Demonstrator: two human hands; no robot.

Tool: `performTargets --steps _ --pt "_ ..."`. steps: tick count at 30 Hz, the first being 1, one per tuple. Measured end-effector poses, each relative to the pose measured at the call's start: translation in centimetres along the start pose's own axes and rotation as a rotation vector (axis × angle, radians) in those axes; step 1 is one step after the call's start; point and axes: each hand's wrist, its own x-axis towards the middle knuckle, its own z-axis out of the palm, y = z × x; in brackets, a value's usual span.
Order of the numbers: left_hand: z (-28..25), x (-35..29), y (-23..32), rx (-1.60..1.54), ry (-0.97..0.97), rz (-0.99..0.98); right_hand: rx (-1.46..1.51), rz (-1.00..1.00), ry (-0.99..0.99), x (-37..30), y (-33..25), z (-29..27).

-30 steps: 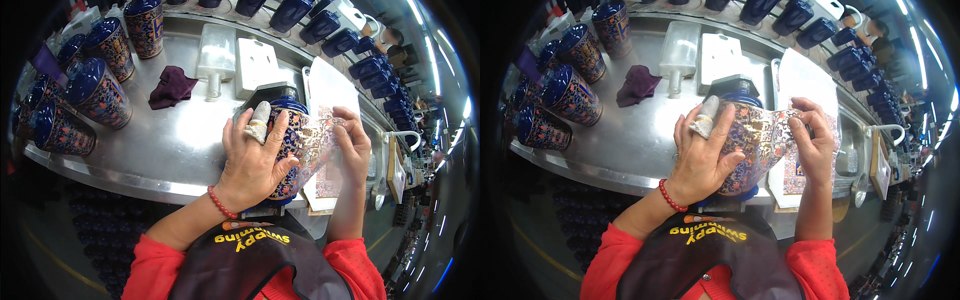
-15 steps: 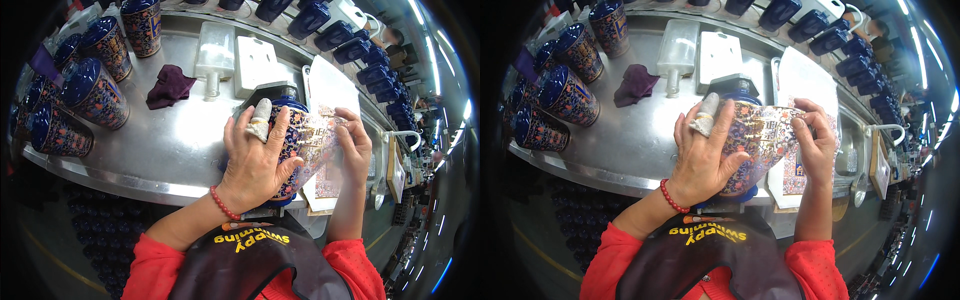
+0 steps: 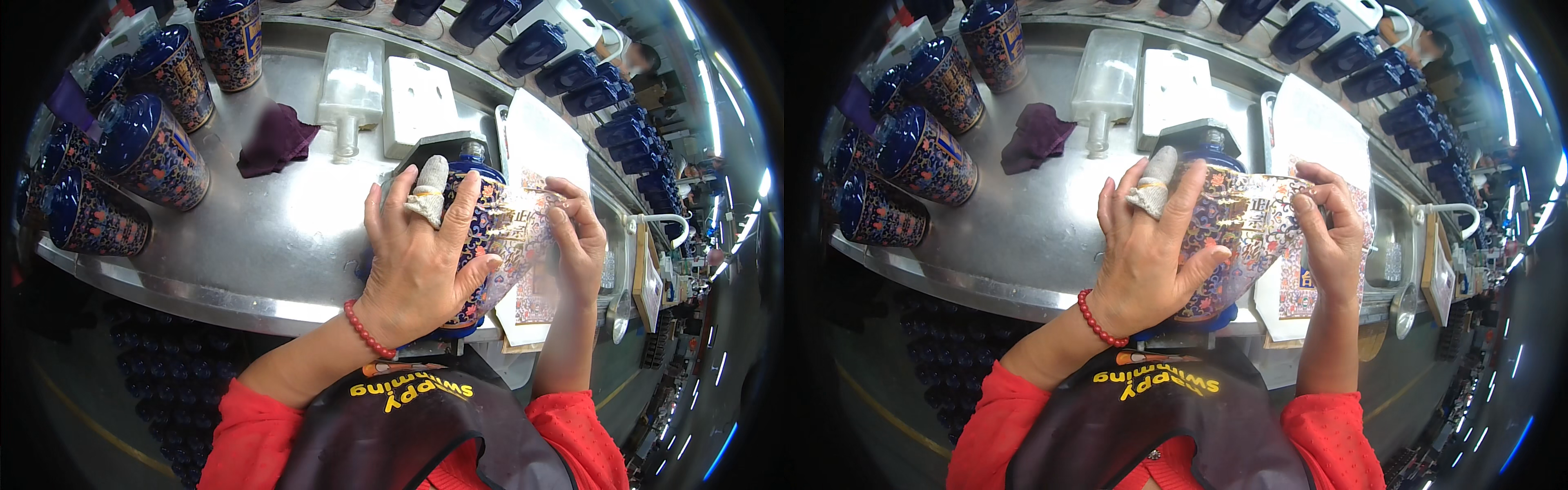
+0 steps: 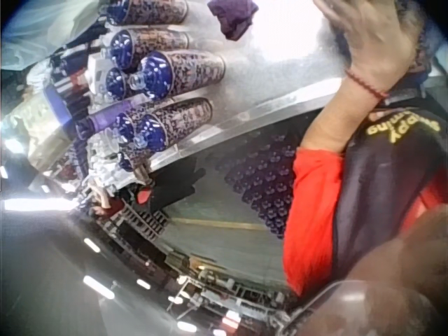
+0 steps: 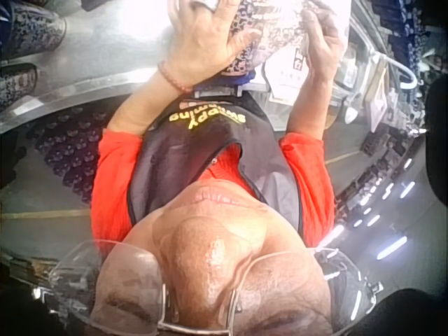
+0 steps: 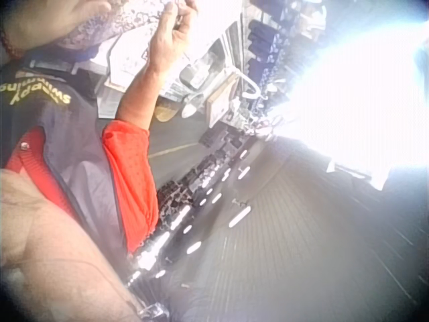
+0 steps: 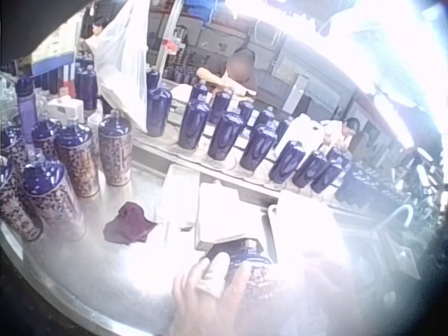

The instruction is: The person applies a decorative sticker to a blue ceramic jar, smoothing it with a green tool and pressing edges by hand. They then apply a second sticker to the opposite side, smoothing and pressing it into place.

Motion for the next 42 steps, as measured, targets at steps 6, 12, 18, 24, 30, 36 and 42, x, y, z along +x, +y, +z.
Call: performTargets --steps 6,12,18,24,30,36,42 --pt "0.1 0.4 -0.4 -0.017 0.051 0.029 -0.008 0.006 -0.004 0.0 -0.1 0.1" --pt "-0.3 0.0 -0.2 0.023 0.022 0.024 -0.006 0.014 -0.01 0.0 -0.2 0.1" --pt "-0.4 0.0 -0.3 -0.081 -0.016 -0.02 0.003 0.024 -0.01 -0.1 -0.1 0.0" --pt "-0.7 -0.3 -0.1 -0.028 -0.024 0.032 -0.006 0.017 -0.016 -0.1 0.1 -0.1" --pt "-0.8 -0.4 -0.2 -0.049 -0.044 0.018 -0.013 0.014 -0.023 -0.1 0.2 -0.1" --pt "-0.8 -0.6 0.0 -0.056 -0.1 -0.027 0.008 0.047 -0.028 -0.2 0.2 0.1" --pt "-0.8 -0.5 -0.1 -0.074 -0.09 -0.015 0.051 0.07 -0.032 -0.3 0.4 0.2"
